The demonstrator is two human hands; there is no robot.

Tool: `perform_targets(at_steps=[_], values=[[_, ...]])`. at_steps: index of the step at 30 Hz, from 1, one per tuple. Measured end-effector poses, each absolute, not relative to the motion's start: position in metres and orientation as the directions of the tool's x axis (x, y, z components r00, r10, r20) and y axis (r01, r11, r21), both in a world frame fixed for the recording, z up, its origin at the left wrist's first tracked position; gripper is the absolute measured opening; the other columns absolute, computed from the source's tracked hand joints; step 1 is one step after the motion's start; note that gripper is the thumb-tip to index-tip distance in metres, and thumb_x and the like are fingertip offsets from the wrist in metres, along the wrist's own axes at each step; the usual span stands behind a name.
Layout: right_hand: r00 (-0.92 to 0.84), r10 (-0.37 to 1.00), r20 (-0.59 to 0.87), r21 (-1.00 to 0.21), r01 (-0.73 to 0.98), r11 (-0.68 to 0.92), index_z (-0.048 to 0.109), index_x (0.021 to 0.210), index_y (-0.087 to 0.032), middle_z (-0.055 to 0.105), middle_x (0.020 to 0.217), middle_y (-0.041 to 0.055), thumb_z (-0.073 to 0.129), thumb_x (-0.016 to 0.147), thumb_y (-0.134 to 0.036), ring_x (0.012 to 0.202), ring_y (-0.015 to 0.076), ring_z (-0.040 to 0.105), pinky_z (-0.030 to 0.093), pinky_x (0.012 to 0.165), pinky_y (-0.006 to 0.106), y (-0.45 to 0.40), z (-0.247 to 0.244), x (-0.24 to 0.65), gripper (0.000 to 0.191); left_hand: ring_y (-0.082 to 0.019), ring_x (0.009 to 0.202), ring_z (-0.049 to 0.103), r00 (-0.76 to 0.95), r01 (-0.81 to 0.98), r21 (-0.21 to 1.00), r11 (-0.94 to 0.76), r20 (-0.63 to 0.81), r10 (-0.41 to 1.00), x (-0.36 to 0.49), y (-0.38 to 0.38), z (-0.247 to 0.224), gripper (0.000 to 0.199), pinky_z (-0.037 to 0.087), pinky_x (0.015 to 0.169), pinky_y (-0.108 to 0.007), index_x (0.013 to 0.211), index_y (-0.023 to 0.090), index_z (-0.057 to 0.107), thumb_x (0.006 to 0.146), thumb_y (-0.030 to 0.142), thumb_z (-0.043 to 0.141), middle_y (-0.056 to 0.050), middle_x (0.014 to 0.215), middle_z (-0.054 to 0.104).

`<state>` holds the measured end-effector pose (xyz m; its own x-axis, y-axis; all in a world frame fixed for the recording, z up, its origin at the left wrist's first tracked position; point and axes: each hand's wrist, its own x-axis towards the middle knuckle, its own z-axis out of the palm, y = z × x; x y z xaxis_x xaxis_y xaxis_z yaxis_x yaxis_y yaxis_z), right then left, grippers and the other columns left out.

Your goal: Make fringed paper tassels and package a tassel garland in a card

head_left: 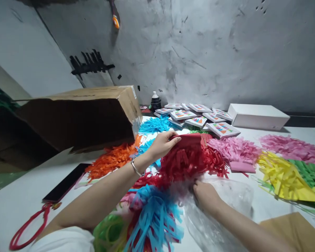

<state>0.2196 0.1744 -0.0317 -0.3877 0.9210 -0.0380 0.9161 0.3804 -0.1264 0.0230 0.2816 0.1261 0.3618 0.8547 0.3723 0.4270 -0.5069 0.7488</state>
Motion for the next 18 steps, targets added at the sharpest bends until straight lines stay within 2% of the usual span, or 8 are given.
perform_targets(at_steps=[3,5,8,10,11,13,15,18], values=[[-0.39,0.921,0.019,-0.15,0.909,0.388,0.065,0.107,-0.016,0.068,0.1,0.0037,0.064,0.096,-0.035,0.083,0.0151,0.067,0.056,0.074,0.031,0.174,-0.016,0.219,0.022,-0.013,0.061,0.048,0.359,0.363,0.827,-0.429,0.3,0.884,0.014,0.265,0.122,0.031,0.036,0.056,-0.023,0.075,0.017,0.062,0.083,0.047,0.062,0.002,0.066,0.056],[-0.376,0.922,0.091,-0.17,0.906,0.387,0.068,0.097,-0.016,0.069,0.092,0.0051,0.063,0.095,-0.027,0.078,0.0164,0.067,0.053,0.069,0.029,0.166,0.003,0.224,0.012,-0.012,0.057,0.048,0.367,0.31,0.884,-0.35,0.229,0.902,0.007,0.252,0.115,0.033,0.037,0.053,-0.023,0.076,0.017,0.062,0.082,0.049,0.064,0.002,0.064,0.056],[-0.363,0.906,0.217,-0.199,0.892,0.405,0.07,0.097,-0.017,0.069,0.09,0.0084,0.046,0.099,-0.016,0.075,0.0177,0.066,0.049,0.067,0.028,0.147,0.038,0.226,0.025,-0.012,0.054,0.053,0.395,0.212,0.954,-0.214,0.117,0.911,0.004,0.229,0.101,0.038,0.043,0.052,-0.023,0.083,0.016,0.063,0.081,0.053,0.067,0.002,0.065,0.058],[-0.381,0.849,0.367,-0.225,0.849,0.478,0.068,0.112,-0.018,0.068,0.099,0.0098,0.036,0.104,-0.019,0.083,0.0174,0.065,0.048,0.074,0.028,0.135,0.059,0.219,0.032,-0.013,0.058,0.056,0.412,0.14,0.981,-0.134,0.066,0.909,0.009,0.212,0.089,0.042,0.046,0.055,-0.024,0.089,0.015,0.064,0.078,0.056,0.07,0.001,0.07,0.061],[-0.381,0.802,0.461,-0.242,0.815,0.527,0.067,0.113,-0.017,0.067,0.1,0.0101,0.037,0.105,-0.023,0.084,0.0177,0.064,0.048,0.075,0.028,0.131,0.066,0.213,0.032,-0.013,0.061,0.057,0.417,0.106,0.989,-0.103,0.05,0.908,0.013,0.204,0.082,0.044,0.048,0.057,-0.025,0.09,0.015,0.064,0.077,0.057,0.071,0.0,0.073,0.062],[-0.351,0.743,0.57,-0.279,0.768,0.576,0.069,0.102,-0.016,0.066,0.092,0.0096,0.041,0.104,-0.027,0.079,0.0184,0.061,0.045,0.071,0.029,0.128,0.072,0.199,0.031,-0.014,0.069,0.06,0.415,0.048,0.997,-0.053,0.029,0.909,0.024,0.187,0.07,0.045,0.05,0.063,-0.025,0.094,0.015,0.065,0.08,0.058,0.069,-0.002,0.081,0.065],[-0.309,0.757,0.576,-0.331,0.759,0.561,0.07,0.089,-0.016,0.064,0.083,0.0087,0.043,0.102,-0.024,0.072,0.0186,0.058,0.042,0.067,0.03,0.128,0.068,0.19,0.031,-0.016,0.078,0.062,0.408,0.006,1.0,-0.011,0.008,0.913,0.032,0.172,0.06,0.046,0.051,0.069,-0.027,0.1,0.016,0.066,0.086,0.059,0.062,-0.003,0.088,0.066],[-0.244,0.807,0.538,-0.436,0.738,0.514,0.071,0.087,-0.018,0.068,0.086,0.0089,0.046,0.098,-0.018,0.076,0.0199,0.058,0.043,0.072,0.032,0.127,0.055,0.194,0.027,-0.02,0.093,0.064,0.419,-0.037,0.999,0.036,-0.017,0.908,0.037,0.156,0.048,0.046,0.052,0.082,-0.032,0.109,0.017,0.065,0.089,0.058,0.059,-0.006,0.098,0.068]])
